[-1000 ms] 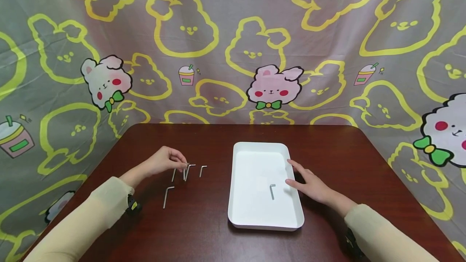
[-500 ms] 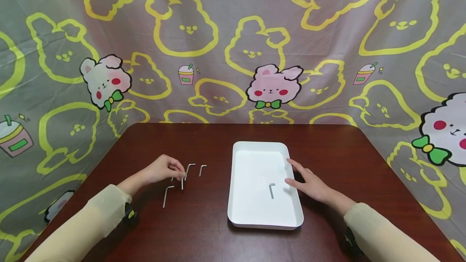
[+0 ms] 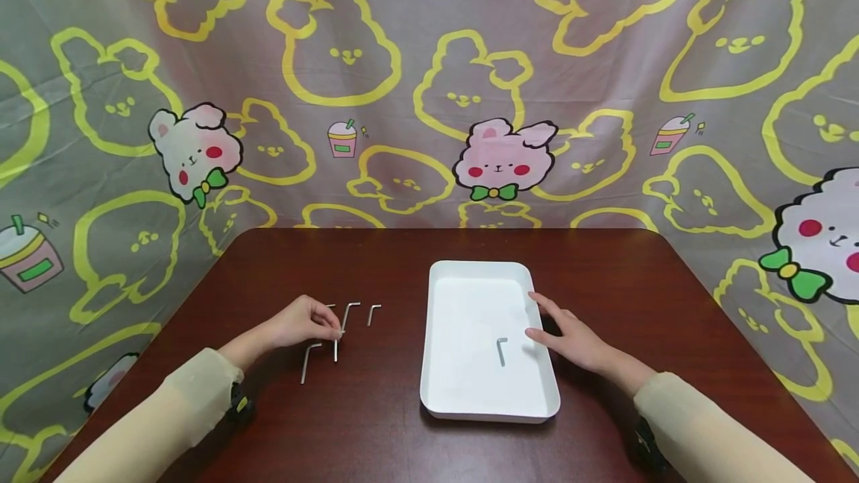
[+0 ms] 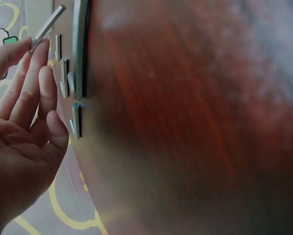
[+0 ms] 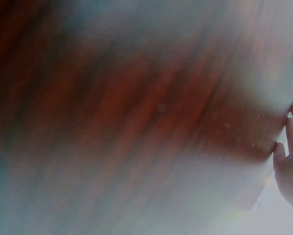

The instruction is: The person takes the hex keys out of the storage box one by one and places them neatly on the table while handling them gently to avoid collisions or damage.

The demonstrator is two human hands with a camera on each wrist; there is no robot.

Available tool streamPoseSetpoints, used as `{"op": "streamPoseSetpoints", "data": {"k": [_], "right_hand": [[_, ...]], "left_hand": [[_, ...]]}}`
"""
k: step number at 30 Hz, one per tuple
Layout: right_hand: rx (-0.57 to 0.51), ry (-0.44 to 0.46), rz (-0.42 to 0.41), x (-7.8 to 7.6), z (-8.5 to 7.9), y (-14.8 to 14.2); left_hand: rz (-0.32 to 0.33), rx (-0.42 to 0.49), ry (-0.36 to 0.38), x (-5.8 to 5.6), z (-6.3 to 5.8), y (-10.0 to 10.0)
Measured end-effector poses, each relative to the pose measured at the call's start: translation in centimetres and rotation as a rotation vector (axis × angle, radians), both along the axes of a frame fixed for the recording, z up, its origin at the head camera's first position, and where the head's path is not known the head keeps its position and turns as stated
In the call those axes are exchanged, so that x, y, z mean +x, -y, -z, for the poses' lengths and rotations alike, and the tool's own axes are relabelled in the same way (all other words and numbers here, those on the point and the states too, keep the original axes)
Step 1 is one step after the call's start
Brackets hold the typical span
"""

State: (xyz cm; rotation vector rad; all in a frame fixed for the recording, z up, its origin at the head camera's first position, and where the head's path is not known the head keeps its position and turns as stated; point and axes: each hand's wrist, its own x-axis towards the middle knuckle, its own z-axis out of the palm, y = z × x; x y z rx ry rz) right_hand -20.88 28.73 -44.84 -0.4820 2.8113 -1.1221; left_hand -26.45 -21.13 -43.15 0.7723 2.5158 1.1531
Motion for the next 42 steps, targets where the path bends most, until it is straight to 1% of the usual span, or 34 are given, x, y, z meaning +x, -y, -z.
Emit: {"op": "streamPoseSetpoints", "data": {"k": [5, 9, 13, 16, 21, 28, 35, 42], "right_hand": [[-0.004, 0.000, -0.003, 0.03, -0.03, 0.01], [-0.008, 0.010, -0.003, 0.04, -0.02, 0.05], [-0.001, -0.003, -0.001, -0.04, 0.00, -0.04], [0.005, -0.010, 0.002, -0.09, 0.02, -0.08], [0.000, 0.013, 0.004, -0.08, 0.12, -0.10], [-0.005, 0.009, 0.006, -0.08, 0.09, -0.03], [-0.003, -0.001, -0.007, -0.01, 0.05, 0.01], [0.001, -0.004, -0.001, -0.01, 0.11, -0.01]], "left_hand": [[0.013, 0.005, -0.026, -0.05, 0.61, -0.30], [0.023, -0.021, -0.081, 0.03, 0.64, -0.43], [0.009, -0.060, -0.131, 0.04, 0.61, -0.35], [-0.006, -0.079, -0.147, 0.04, 0.59, -0.28], [-0.012, -0.115, -0.171, 0.05, 0.69, -0.22], [-0.023, -0.147, -0.187, 0.13, 0.82, -0.20], [-0.034, -0.167, -0.179, 0.09, 0.96, -0.19], [-0.038, -0.185, -0.179, 0.08, 0.91, -0.36]]}}
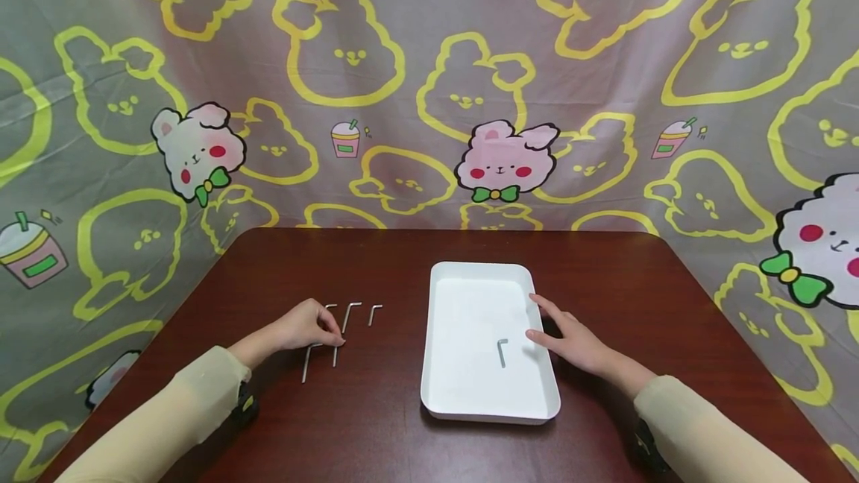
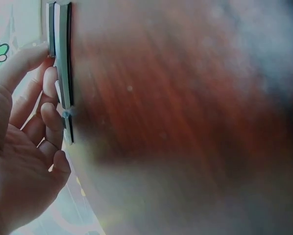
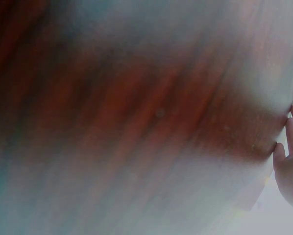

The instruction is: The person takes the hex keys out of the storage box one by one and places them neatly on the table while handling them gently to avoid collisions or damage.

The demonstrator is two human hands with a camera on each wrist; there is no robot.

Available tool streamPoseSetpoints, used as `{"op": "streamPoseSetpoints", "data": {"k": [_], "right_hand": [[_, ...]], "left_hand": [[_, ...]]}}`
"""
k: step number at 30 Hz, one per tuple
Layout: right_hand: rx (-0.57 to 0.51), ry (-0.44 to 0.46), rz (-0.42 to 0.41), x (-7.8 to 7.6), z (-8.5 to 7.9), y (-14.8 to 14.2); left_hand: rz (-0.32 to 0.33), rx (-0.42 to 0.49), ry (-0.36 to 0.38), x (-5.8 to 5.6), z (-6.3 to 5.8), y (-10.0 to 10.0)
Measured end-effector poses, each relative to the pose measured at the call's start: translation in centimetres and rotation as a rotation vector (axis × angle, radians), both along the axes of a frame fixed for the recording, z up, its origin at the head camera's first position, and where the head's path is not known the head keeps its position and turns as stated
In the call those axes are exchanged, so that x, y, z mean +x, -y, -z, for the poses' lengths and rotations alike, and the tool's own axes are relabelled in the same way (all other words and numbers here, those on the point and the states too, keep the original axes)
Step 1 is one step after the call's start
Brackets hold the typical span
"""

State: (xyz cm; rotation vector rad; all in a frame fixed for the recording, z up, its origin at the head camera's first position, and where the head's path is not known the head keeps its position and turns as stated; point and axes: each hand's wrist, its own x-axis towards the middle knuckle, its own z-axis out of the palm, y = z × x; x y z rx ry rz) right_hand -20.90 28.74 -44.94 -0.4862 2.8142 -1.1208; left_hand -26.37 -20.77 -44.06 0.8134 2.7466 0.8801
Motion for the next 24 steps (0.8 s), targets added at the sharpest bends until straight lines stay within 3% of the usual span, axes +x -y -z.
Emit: {"op": "streamPoseSetpoints", "data": {"k": [9, 17, 24], "right_hand": [[-0.002, -0.007, -0.002, -0.04, 0.12, -0.01], [-0.002, -0.003, 0.001, 0.02, 0.19, 0.00], [-0.010, -0.010, -0.011, 0.02, -0.01, 0.07]], "left_hand": [[0.012, 0.031, -0.005, -0.02, 0.08, 0.28], [0.034, 0.124, 0.065, -0.25, 0.22, 0.53], [0.041, 0.149, 0.093, -0.30, 0.08, 0.63]]}}
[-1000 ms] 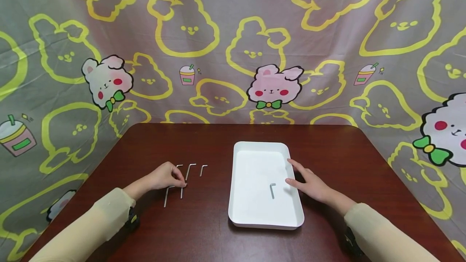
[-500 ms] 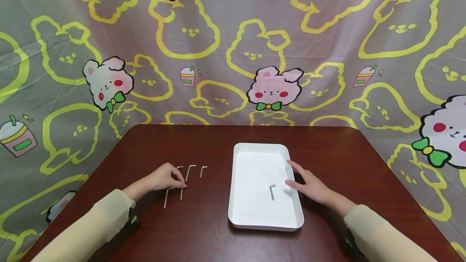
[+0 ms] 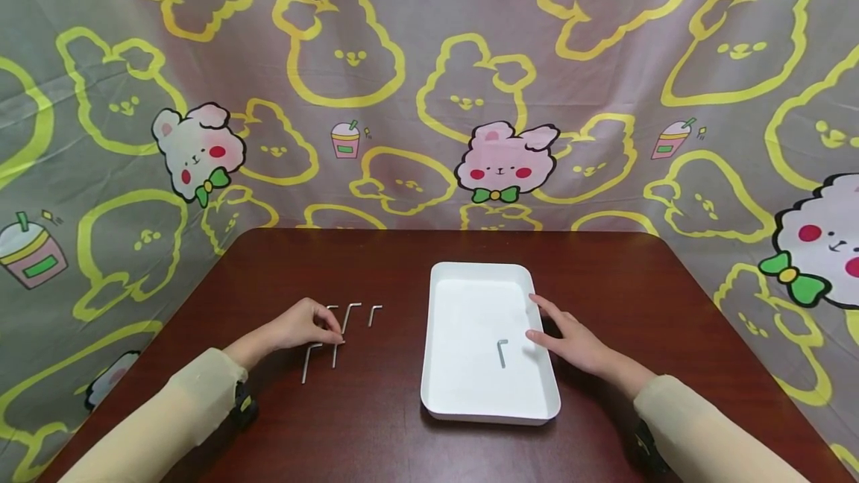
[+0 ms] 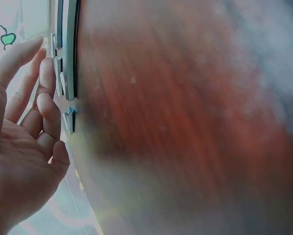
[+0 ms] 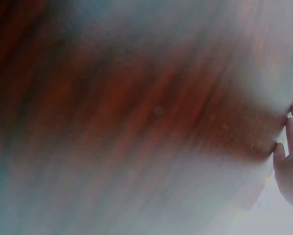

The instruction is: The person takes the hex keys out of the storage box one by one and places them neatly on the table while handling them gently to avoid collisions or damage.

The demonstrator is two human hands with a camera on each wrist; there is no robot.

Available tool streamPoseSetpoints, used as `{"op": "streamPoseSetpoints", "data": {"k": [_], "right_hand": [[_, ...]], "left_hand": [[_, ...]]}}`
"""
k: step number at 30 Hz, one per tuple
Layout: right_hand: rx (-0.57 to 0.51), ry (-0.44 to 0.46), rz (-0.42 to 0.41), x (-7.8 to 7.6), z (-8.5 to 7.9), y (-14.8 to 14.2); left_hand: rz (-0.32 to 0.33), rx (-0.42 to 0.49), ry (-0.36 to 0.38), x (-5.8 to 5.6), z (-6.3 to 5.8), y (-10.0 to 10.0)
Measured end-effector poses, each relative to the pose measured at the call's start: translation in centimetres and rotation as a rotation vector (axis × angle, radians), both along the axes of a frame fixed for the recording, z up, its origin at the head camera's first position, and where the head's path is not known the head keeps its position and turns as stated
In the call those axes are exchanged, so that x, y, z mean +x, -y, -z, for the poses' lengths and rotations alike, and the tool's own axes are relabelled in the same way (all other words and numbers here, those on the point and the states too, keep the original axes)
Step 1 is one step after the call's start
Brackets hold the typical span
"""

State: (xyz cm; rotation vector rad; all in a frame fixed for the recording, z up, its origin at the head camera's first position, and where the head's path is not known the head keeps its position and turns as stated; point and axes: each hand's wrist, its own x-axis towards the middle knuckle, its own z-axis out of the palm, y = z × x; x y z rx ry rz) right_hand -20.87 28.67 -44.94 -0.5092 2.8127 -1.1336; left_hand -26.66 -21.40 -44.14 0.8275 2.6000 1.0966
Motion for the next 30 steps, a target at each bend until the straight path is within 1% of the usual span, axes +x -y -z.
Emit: {"op": "streamPoseSetpoints", "data": {"k": [6, 11, 14, 18, 22, 30], "right_hand": [[0.003, 0.008, 0.001, -0.1, 0.0, 0.0], [0.002, 0.020, 0.004, -0.1, 0.0, -0.1], [0.000, 0.023, 0.005, -0.1, 0.0, -0.1], [-0.001, 0.021, 0.007, -0.1, -0.1, -0.1], [0.003, 0.025, 0.010, -0.1, 0.0, -0.1], [0.002, 0.031, 0.015, -0.1, 0.0, -0.1]], "left_hand": [[-0.018, 0.009, 0.026, -0.1, -0.2, 0.1], [-0.032, 0.006, 0.034, -0.2, -0.9, -0.1], [-0.033, 0.013, 0.038, -0.3, -1.5, -0.4], [-0.015, 0.017, 0.030, -0.4, -2.7, -1.0], [0.020, -0.002, -0.002, -0.7, -3.9, -1.9], [0.111, -0.014, -0.044, -1.3, -6.2, -5.0]]}}
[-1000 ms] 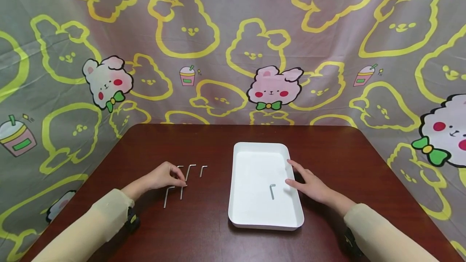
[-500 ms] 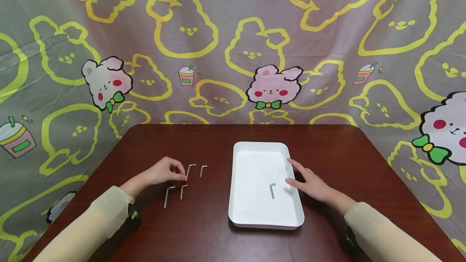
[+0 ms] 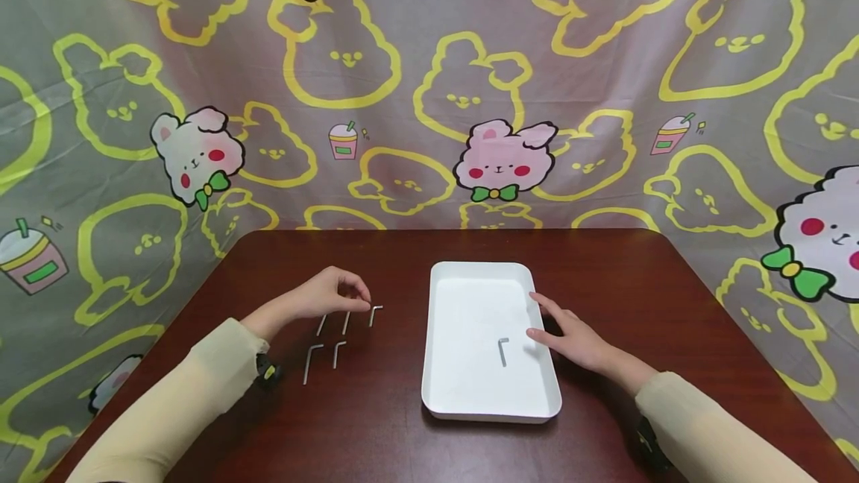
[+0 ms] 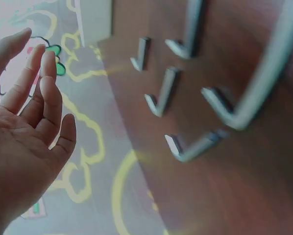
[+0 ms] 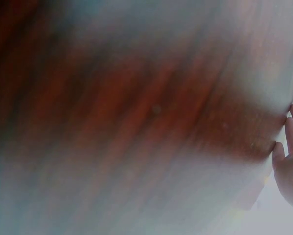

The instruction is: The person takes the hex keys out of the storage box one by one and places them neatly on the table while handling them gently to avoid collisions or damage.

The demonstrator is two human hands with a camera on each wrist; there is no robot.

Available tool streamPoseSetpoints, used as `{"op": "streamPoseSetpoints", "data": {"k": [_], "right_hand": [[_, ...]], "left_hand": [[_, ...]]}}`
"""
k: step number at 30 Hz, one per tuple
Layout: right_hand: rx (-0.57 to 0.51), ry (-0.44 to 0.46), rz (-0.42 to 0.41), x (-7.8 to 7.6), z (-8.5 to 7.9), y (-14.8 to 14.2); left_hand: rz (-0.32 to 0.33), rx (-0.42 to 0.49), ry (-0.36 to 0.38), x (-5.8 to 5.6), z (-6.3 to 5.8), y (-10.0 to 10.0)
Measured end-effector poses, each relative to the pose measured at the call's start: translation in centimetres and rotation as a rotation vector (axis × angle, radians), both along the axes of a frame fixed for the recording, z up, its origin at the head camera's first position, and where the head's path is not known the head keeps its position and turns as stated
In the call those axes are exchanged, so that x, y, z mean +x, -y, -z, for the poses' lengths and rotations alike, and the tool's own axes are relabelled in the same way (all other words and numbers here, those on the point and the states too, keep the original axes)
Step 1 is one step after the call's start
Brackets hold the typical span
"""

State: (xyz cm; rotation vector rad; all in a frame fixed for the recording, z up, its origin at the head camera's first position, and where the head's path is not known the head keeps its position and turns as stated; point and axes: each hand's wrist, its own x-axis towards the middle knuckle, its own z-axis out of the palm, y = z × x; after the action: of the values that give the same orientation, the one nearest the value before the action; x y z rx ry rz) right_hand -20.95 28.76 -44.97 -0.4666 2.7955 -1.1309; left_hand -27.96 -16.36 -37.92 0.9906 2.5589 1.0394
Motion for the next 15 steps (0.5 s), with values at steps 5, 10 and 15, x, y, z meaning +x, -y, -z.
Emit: {"op": "streamPoseSetpoints", "data": {"k": [5, 10, 15], "right_hand": [[0.005, -0.008, 0.000, 0.0, 0.0, 0.0], [0.008, -0.022, -0.002, 0.0, 0.0, 0.0], [0.015, -0.024, -0.003, 0.0, -0.1, 0.0]], "left_hand": [[0.050, -0.029, -0.024, -0.3, -1.0, -2.0], [0.108, -0.070, -0.025, -0.6, -1.6, -3.8], [0.157, -0.099, -0.029, -0.8, -2.0, -5.0]]}}
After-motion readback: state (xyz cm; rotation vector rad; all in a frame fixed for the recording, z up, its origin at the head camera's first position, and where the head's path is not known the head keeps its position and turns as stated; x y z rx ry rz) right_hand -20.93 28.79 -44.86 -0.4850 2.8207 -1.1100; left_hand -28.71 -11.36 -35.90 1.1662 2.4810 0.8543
